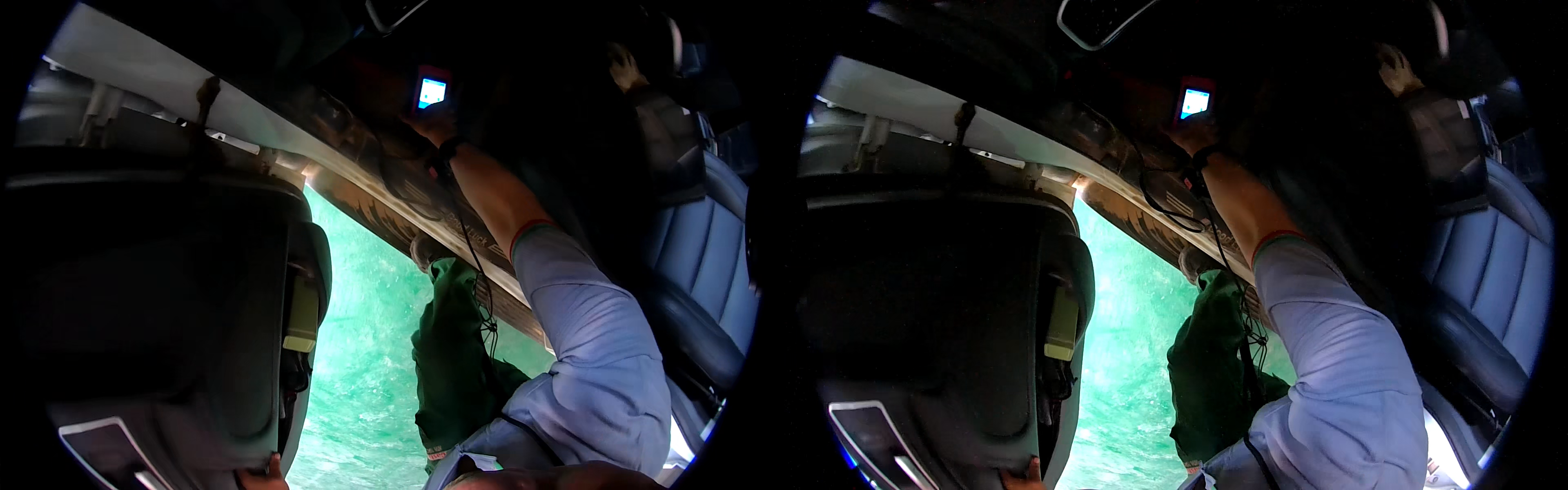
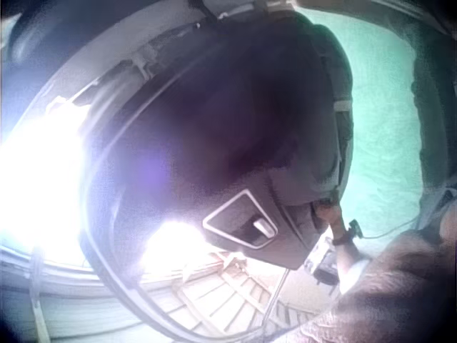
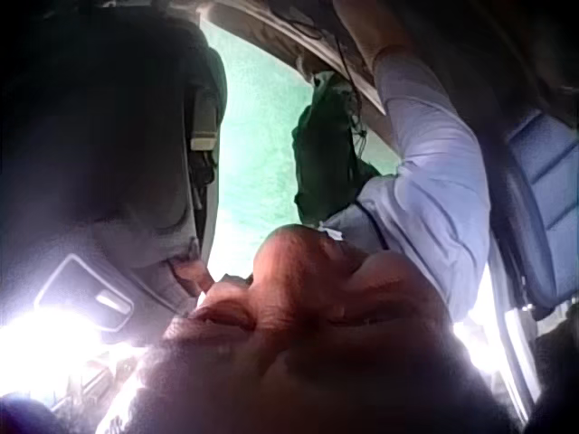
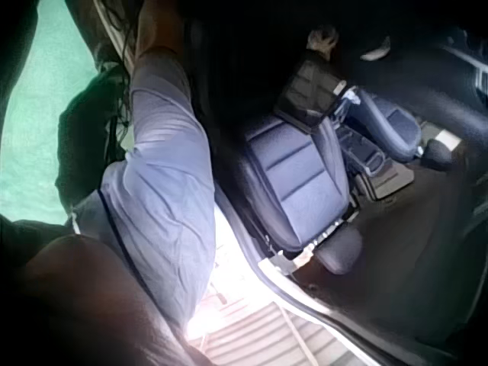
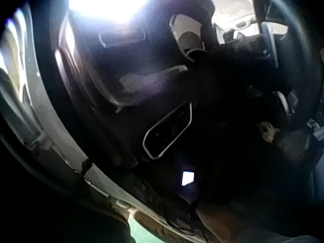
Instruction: The person uses a diagnostic tablet to interface with the vehicle, sits in the driver's seat to operate the gear shifter and steering wheel while observing the instrument cluster and central display, and then walks around the service bay.
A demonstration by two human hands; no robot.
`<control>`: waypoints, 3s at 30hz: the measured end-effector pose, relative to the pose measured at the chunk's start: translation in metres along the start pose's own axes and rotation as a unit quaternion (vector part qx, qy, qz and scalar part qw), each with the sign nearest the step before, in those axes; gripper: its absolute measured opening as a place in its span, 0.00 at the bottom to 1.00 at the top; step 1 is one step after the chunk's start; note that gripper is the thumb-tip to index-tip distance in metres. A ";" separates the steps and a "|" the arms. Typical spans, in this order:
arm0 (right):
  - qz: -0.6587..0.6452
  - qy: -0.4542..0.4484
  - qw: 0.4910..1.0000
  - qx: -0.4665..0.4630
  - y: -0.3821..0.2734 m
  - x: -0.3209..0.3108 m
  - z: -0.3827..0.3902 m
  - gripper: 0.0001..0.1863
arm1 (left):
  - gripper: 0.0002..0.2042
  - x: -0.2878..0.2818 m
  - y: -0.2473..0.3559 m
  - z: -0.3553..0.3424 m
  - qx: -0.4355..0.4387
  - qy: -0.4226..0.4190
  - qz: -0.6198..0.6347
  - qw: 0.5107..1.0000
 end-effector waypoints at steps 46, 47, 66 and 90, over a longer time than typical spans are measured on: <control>-0.019 -0.087 0.985 0.149 -0.045 0.122 -0.176 0.48 | 0.40 0.249 0.014 -0.182 -0.189 0.011 0.107 0.976; 0.011 -0.059 0.986 0.155 -0.034 0.102 -0.163 0.48 | 0.40 0.251 0.022 -0.178 -0.181 0.011 0.114 0.977; -0.662 -0.123 0.730 -0.113 0.368 -0.293 0.473 0.42 | 0.41 0.020 0.296 0.251 -0.143 0.000 0.262 0.954; -0.406 0.120 0.871 -0.249 0.922 -0.624 1.182 0.34 | 0.24 -0.236 0.792 0.884 -0.167 -0.322 0.777 0.514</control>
Point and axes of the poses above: each hand's wrist, its own z-axis away from the middle knuckle, its own x-axis out of the palm, y = z × x, the point moved 7 cm from there along -z, towards the middle knuckle, and after that the axes turned 10 degrees about z, right-handed, at the moved point
